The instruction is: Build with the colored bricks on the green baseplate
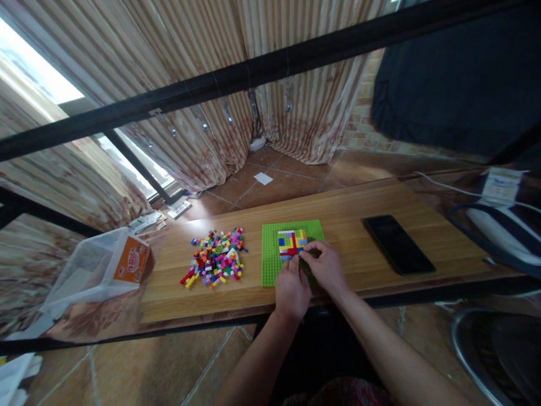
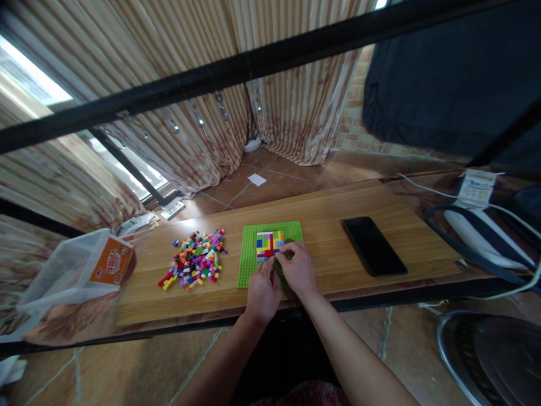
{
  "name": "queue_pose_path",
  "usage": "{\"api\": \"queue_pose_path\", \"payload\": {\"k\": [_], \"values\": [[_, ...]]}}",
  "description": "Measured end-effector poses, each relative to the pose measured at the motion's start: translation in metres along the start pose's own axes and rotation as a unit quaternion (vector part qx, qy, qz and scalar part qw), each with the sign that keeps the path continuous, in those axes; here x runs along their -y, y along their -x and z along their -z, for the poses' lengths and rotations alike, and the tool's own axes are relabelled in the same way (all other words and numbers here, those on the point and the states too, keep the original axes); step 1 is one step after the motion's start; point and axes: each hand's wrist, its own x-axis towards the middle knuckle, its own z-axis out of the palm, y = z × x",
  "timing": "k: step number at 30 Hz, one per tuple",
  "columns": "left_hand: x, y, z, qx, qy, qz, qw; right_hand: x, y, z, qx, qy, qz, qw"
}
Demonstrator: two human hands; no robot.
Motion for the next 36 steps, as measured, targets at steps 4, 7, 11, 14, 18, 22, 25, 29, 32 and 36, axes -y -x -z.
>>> {"api": "queue_pose_path", "payload": {"k": [4,7,11,14,18,22,25,29,32,36], "values": [[0.002,0.001,-0.002,0.002,0.014,0.003,1.000,-0.003,-0.004,-0.001,0.011,0.007,0.001,1.000],[0.005,0.003,0.002,-0.003,0.052,0.001,0.999,-0.006,-0.006,0.003,0.031,0.003,-0.001,1.000],[0.013,0.012,0.016,-0.031,0.075,0.009,0.997,-0.016,-0.006,0.013,0.041,-0.087,-0.025,0.995],[0.026,0.020,0.027,-0.061,0.066,0.029,0.996,-0.025,-0.005,0.018,-0.014,-0.145,-0.060,0.988],[0.046,0.026,0.036,-0.104,0.065,0.052,0.991,-0.031,-0.002,0.017,-0.028,-0.062,-0.016,0.998],[0.054,0.031,0.037,-0.109,0.074,0.052,0.990,-0.030,-0.003,0.014,-0.020,0.044,0.041,0.998],[0.051,0.038,0.038,-0.092,0.086,0.048,0.991,-0.031,-0.008,0.014,-0.015,0.103,0.068,0.992],[0.051,0.047,0.044,-0.087,0.115,0.051,0.988,-0.034,-0.014,0.014,-0.013,0.161,0.097,0.982],[0.061,0.054,0.054,-0.117,0.124,0.074,0.983,-0.035,-0.013,0.014,-0.011,0.178,0.114,0.977],[0.086,0.062,0.075,-0.191,0.118,0.126,0.966,-0.035,-0.011,0.016,-0.002,0.182,0.118,0.976]]}}
